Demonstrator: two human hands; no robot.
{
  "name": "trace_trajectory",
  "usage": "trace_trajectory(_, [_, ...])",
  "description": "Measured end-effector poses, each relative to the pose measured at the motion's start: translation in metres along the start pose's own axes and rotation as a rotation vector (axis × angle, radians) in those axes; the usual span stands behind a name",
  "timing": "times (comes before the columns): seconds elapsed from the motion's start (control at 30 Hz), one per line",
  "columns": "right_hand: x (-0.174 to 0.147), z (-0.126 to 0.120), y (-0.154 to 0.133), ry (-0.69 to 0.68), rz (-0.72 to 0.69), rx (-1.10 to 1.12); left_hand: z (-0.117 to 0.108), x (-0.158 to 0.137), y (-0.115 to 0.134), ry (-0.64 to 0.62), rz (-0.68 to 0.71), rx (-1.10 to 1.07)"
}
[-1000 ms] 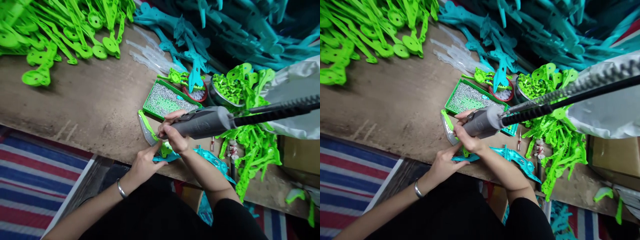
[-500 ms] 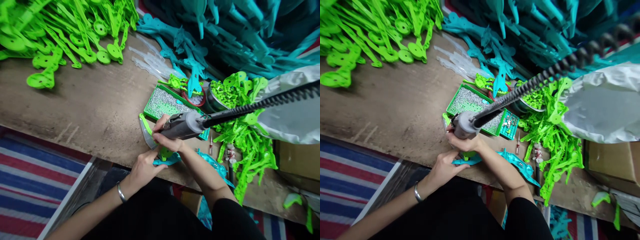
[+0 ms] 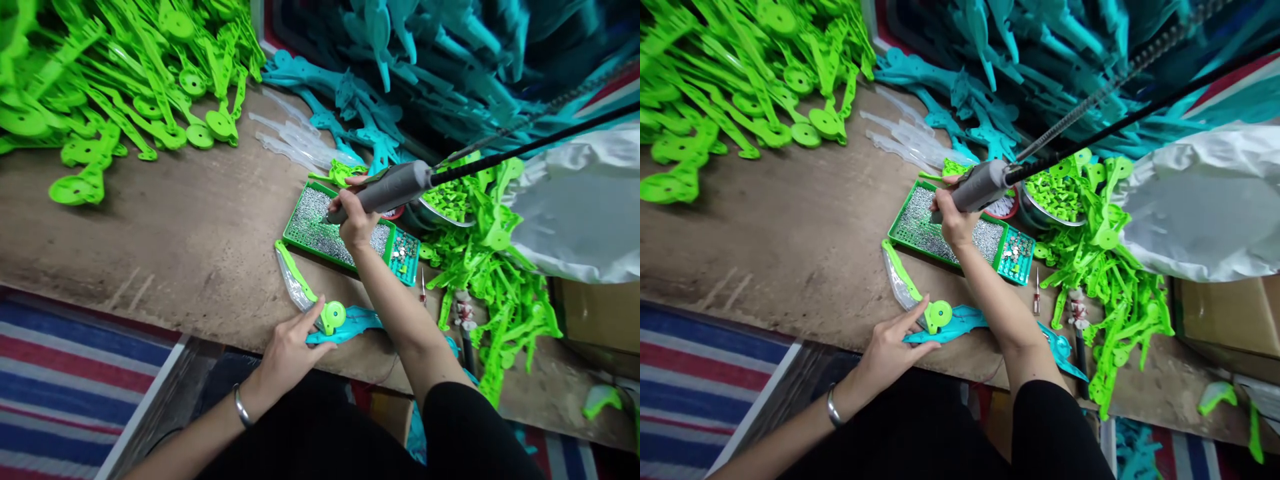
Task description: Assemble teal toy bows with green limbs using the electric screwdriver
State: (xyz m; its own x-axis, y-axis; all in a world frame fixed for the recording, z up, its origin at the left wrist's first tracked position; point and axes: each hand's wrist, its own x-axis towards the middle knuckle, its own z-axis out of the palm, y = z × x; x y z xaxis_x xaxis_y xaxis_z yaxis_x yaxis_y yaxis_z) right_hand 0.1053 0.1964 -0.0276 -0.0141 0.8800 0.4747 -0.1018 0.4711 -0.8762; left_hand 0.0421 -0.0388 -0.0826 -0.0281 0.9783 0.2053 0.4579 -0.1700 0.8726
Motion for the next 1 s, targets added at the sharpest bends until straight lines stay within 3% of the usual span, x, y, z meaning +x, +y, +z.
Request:
trace_trajectory(0.23, [0.000, 0.005, -0.003, 0.018, 0.068, -0.004, 0.000, 0.001, 0.000, 0.001, -0.003, -0.015])
trace_trajectory(0.53, [0.003, 0.004, -0.014, -0.015, 0.032, -0.038, 0.001, -0.001, -0.001, -0.018, -0.020, -0.012])
trace_trajectory(0.77, [-0.039, 0.028, -0.056, -0.259, 0.050, 0.069, 0.003, -0.008, -0.004, -0.049, -0.036, -0.012])
trace_trajectory(0.87, [-0.052, 0.043, -0.051, -0.322, 0.090, 0.120, 0.004, -0.011, -0.002, -0.042, -0.032, 0.025])
trace_trajectory(1.0, [-0.056, 0.052, -0.035, -0.301, 0.071, 0.175, 0.003, -0.012, -0.001, -0.044, -0.018, 0.031])
